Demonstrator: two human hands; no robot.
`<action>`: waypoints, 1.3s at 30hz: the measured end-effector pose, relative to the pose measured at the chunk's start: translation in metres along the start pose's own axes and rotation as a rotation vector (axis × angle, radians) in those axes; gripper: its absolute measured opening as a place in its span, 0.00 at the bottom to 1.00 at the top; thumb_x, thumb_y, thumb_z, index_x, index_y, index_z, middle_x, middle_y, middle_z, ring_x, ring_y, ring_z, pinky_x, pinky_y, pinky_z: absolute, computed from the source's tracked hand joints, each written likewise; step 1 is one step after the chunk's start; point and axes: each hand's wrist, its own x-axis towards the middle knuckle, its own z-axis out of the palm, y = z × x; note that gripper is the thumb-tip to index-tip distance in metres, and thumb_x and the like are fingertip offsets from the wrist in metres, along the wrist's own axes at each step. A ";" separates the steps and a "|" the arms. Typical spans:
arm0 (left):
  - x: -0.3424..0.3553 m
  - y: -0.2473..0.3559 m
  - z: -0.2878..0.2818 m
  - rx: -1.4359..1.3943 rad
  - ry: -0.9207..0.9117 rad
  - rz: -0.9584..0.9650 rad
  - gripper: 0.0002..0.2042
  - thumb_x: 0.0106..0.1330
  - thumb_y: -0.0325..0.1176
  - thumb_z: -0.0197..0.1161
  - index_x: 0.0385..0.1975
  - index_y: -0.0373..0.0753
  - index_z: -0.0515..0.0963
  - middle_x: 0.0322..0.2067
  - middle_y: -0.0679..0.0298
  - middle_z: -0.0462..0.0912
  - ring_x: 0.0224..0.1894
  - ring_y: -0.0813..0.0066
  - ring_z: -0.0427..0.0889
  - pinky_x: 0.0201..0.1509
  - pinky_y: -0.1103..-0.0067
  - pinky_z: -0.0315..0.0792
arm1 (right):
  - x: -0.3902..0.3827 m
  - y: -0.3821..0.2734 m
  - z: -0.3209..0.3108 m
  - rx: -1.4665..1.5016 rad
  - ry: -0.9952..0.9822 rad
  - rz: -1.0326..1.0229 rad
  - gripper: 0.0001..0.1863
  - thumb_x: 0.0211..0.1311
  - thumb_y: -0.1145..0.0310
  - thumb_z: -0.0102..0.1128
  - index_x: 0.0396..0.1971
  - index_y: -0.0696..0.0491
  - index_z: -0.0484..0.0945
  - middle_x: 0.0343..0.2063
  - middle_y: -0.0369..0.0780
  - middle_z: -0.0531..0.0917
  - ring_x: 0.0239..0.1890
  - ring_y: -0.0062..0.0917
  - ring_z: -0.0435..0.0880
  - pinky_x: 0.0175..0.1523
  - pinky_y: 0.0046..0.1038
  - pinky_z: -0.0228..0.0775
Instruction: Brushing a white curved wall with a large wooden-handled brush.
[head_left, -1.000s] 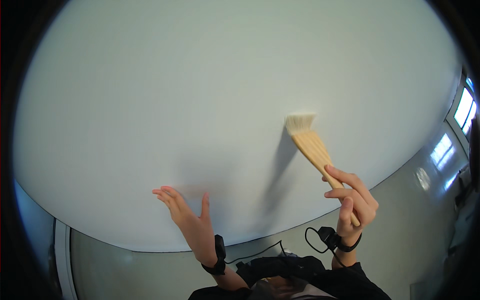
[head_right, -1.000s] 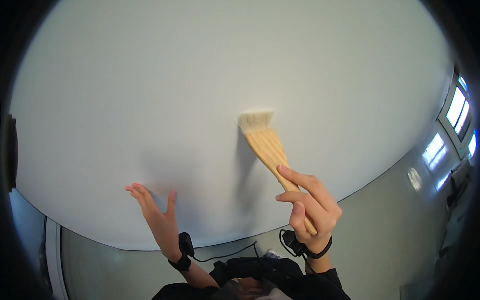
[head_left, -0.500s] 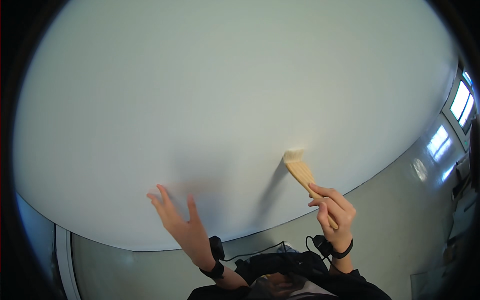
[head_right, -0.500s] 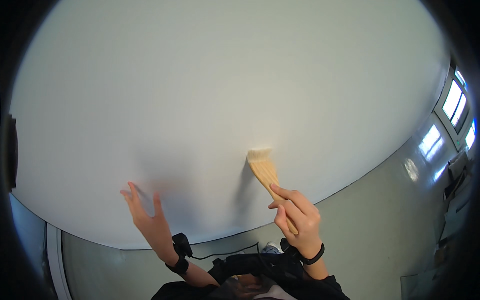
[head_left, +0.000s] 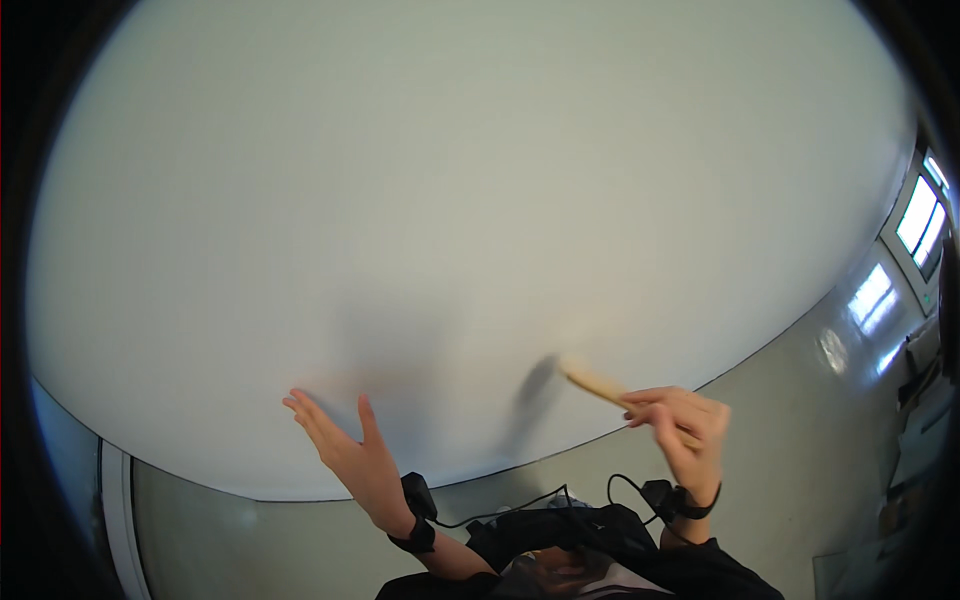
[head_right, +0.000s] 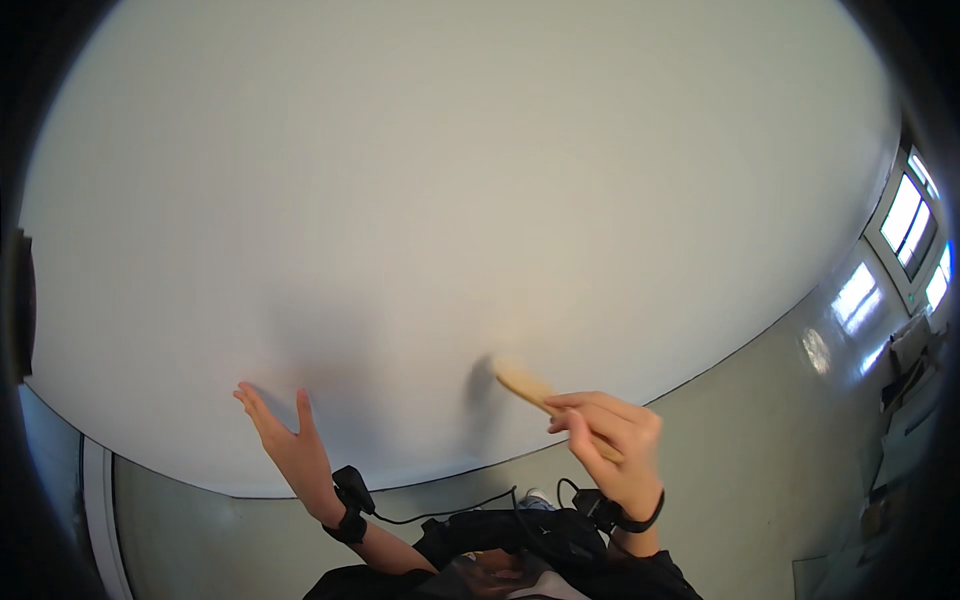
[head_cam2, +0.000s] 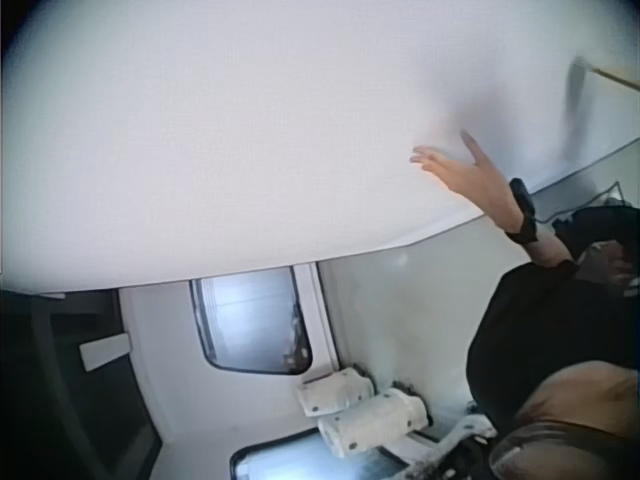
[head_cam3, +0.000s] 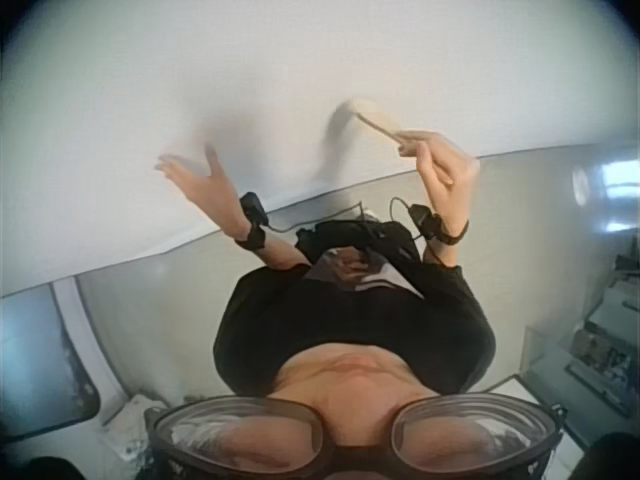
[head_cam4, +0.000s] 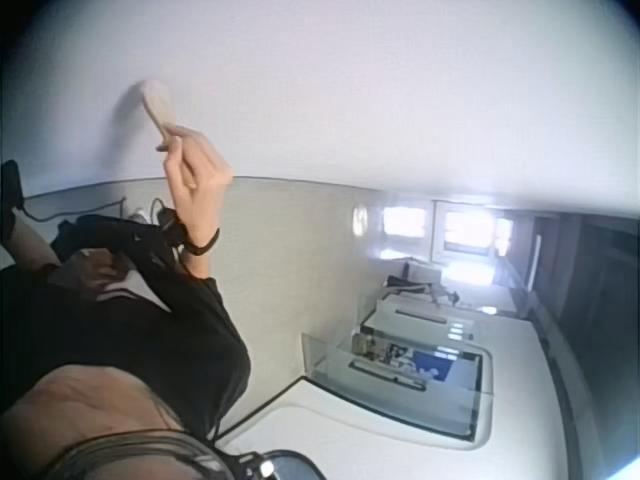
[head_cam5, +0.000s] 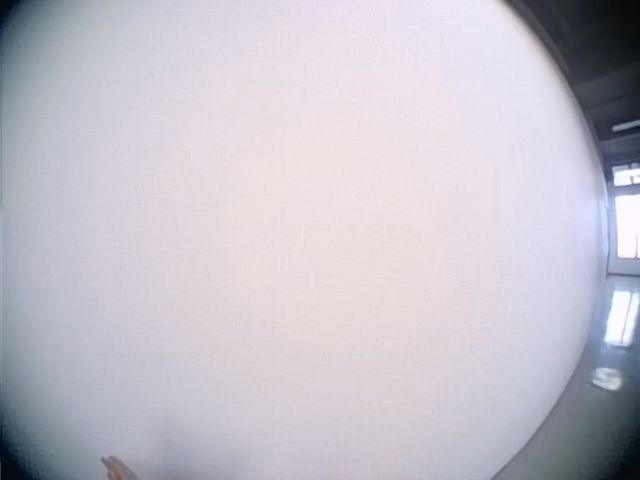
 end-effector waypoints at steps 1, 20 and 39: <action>0.002 -0.006 -0.003 0.015 0.004 0.009 0.39 0.75 0.46 0.61 0.78 0.37 0.51 0.79 0.47 0.48 0.81 0.50 0.48 0.81 0.62 0.48 | 0.002 -0.012 -0.001 0.007 0.079 -0.104 0.13 0.69 0.74 0.54 0.29 0.64 0.86 0.33 0.47 0.90 0.25 0.29 0.88 0.33 0.26 0.79; -0.002 0.008 0.019 0.058 -0.160 0.086 0.42 0.76 0.41 0.62 0.77 0.25 0.43 0.77 0.32 0.39 0.78 0.39 0.51 0.77 0.61 0.58 | 0.052 -0.034 0.031 -0.203 0.396 -0.474 0.23 0.72 0.56 0.56 0.27 0.61 0.87 0.45 0.54 0.88 0.36 0.38 0.90 0.39 0.30 0.82; 0.010 -0.007 0.003 0.051 -0.205 0.196 0.43 0.75 0.39 0.64 0.78 0.29 0.41 0.78 0.36 0.40 0.80 0.43 0.45 0.80 0.62 0.51 | 0.022 -0.062 0.034 -0.041 0.385 -0.332 0.33 0.79 0.48 0.46 0.26 0.63 0.83 0.44 0.56 0.87 0.36 0.43 0.91 0.39 0.35 0.85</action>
